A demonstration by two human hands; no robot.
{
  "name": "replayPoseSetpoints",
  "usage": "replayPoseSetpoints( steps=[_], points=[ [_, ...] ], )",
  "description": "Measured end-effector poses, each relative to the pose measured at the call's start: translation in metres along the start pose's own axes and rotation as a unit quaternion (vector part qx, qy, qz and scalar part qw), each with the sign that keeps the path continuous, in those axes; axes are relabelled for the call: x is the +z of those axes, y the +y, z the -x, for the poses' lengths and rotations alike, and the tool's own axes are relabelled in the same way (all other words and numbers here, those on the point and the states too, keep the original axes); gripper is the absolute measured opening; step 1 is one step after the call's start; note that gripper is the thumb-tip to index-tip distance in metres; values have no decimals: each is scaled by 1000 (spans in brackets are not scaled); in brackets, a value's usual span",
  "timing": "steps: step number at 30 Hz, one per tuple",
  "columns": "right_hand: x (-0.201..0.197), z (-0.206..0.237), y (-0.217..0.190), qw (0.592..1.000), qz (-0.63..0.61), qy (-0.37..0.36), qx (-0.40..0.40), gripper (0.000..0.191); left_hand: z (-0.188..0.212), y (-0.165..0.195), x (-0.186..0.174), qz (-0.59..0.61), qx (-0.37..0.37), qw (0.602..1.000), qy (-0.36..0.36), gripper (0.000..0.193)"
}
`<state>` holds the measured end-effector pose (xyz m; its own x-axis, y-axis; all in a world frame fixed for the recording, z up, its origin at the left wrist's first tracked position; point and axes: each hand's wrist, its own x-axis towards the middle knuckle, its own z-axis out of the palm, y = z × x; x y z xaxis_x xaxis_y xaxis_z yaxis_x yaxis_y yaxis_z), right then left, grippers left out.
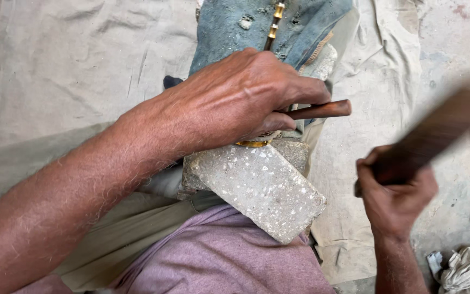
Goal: The person sits on the ground with an ornate brass bell-shaped object resting on a stone block. They hold a wooden peg and a punch against the object and repeatedly strike the punch with a wooden mallet, occasionally repositioning and rotating the bell to work different areas.
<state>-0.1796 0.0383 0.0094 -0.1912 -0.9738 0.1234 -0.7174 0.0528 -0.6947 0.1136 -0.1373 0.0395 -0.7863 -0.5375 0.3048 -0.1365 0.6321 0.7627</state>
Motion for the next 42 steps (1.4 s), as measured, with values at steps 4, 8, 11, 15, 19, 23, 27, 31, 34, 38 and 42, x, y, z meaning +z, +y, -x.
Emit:
replayPoseSetpoints(
  steps=[4,8,11,15,19,23,27,31,34,38,42],
  points=[
    [0,-3,-3,997,69,-17,-3,21,1,1,0,43,-11,999,3,27],
    [-1,-4,-1,994,-94,37,35,18,2,1,-1,2,4,1000,5,28],
    [0,-7,4,989,136,-43,-39,20,1,2,-1,-3,-29,999,-20,27],
    [6,-6,7,992,28,88,-88,15,1,2,-2,-11,-60,997,-44,28],
    [5,3,2,1000,9,-7,-29,19,0,2,-3,-37,15,999,-16,29],
    [8,7,-1,982,-168,65,63,26,2,1,-5,-6,27,1000,9,37],
    [9,7,3,999,43,23,-23,23,0,0,-3,-13,41,999,-3,38],
    [4,8,11,997,70,4,-15,23,1,-3,-3,-24,-73,993,-89,41],
    [6,13,17,998,-51,44,21,21,0,-2,-1,-35,20,999,-8,37],
    [11,16,24,996,63,0,-68,29,-2,3,-6,-47,-20,998,-32,38],
    [18,24,25,991,-125,54,1,34,-9,8,-11,7,44,998,48,35]
  ],
)
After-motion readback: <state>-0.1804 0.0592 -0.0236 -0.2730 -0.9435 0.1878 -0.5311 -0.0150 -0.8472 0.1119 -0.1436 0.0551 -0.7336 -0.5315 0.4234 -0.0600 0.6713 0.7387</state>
